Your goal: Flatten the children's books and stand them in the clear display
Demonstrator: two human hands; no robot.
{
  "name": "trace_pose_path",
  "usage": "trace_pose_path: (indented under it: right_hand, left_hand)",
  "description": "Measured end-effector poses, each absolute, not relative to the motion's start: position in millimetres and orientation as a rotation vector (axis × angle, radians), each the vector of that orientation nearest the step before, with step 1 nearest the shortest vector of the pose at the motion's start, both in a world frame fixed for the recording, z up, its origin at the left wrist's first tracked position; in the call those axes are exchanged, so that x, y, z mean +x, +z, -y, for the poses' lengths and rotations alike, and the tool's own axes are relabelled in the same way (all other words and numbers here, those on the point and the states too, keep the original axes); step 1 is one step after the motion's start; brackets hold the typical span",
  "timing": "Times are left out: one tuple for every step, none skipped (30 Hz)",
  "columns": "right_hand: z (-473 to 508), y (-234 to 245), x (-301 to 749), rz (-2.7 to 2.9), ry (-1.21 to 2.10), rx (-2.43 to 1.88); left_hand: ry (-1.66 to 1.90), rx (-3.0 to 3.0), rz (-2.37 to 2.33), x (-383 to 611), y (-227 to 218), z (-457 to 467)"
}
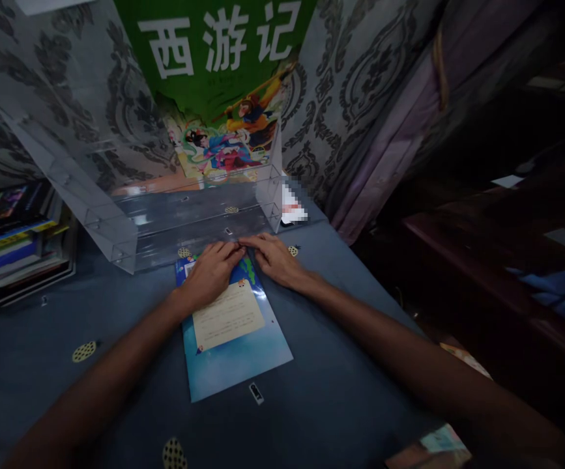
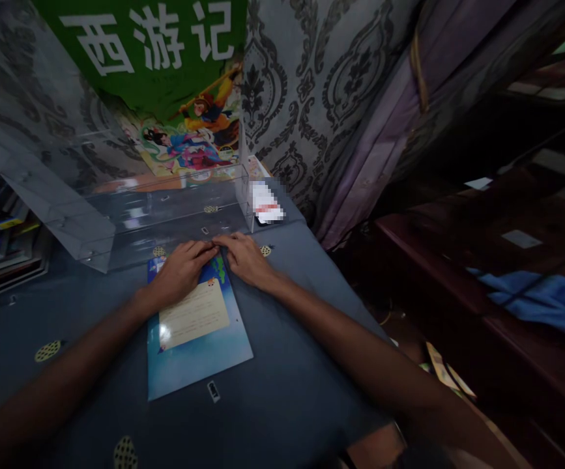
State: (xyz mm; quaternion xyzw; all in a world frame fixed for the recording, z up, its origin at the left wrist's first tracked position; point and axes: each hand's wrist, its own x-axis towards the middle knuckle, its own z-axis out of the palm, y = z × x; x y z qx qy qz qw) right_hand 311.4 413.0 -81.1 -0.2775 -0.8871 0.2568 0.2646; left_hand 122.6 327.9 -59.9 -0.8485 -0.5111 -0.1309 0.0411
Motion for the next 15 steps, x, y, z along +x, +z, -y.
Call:
trace_pose_path:
  right_hand:
    - [-412.9, -81.0, 311.0, 2.4, 0.691, -0.759]
    - [-412.9, -81.0, 310.5, 2.403, 0.685, -0.766]
    - [-412.8, -80.9, 310.1, 2.405, 0.676, -0.769]
    - [-412.6, -80.8, 309.6, 2.407, 0.668, -0.77]
    - [-412.5, -80.7, 309.1, 2.408, 0.659, -0.769]
    - [-412.3, -80.5, 308.8, 2.41, 0.651, -0.77]
    - [-412.1, -80.2, 308.6, 2.413, 0.646, -0.77]
    - [-412.0, -80.0, 308.5, 2.418, 0.642, -0.768]
    - [-411.9, -79.8, 308.6, 2.423, 0.638, -0.765]
    - [-411.9, -79.7, 308.7, 2.426, 0.633, -0.761]
    - [-412.0, -79.8, 308.8, 2.429, 0.627, -0.755]
    - [-412.2, -80.0, 308.8, 2.432, 0.619, -0.75]
    - [-412.4, -80.3, 308.7, 2.436, 0.61, -0.743]
    - [-412.6, -80.6, 308.6, 2.442, 0.602, -0.735]
    - [-412.8, -81.0, 308.3, 2.449, 0.597, -0.725]
  left_hand:
    - [-0.409, -2.598, 1.561, 122.1, -60.0, -328.0]
    - [-0.411, -2.595, 1.555, 121.8, -60.0, -328.0]
    - [-0.409, -2.589, 1.549, 121.6, -59.8, -328.1]
    - [-0.404, -2.584, 1.541, 121.3, -59.5, -328.1]
    - [-0.397, -2.582, 1.53, 121.2, -59.0, -328.0]
    - [-0.394, -2.584, 1.518, 121.1, -58.5, -327.9]
    - [-0.394, -2.591, 1.507, 121.1, -58.0, -327.6]
    - [-0.399, -2.602, 1.497, 121.2, -57.4, -327.0]
    - [-0.405, -2.618, 1.488, 121.5, -56.9, -326.0]
    - [-0.413, -2.635, 1.481, 122.1, -56.5, -324.4]
    - [-0.422, -2.652, 1.475, 122.9, -56.1, -322.3]
    - [-0.432, -2.67, 1.468, 124.2, -55.8, -319.5]
    - [-0.442, -2.69, 1.459, 125.7, -55.6, -316.1]
    - [-0.453, -2.711, 1.448, 127.7, -55.4, -312.0]
    - [-0.463, -2.732, 1.438, 129.9, -55.2, -307.4]
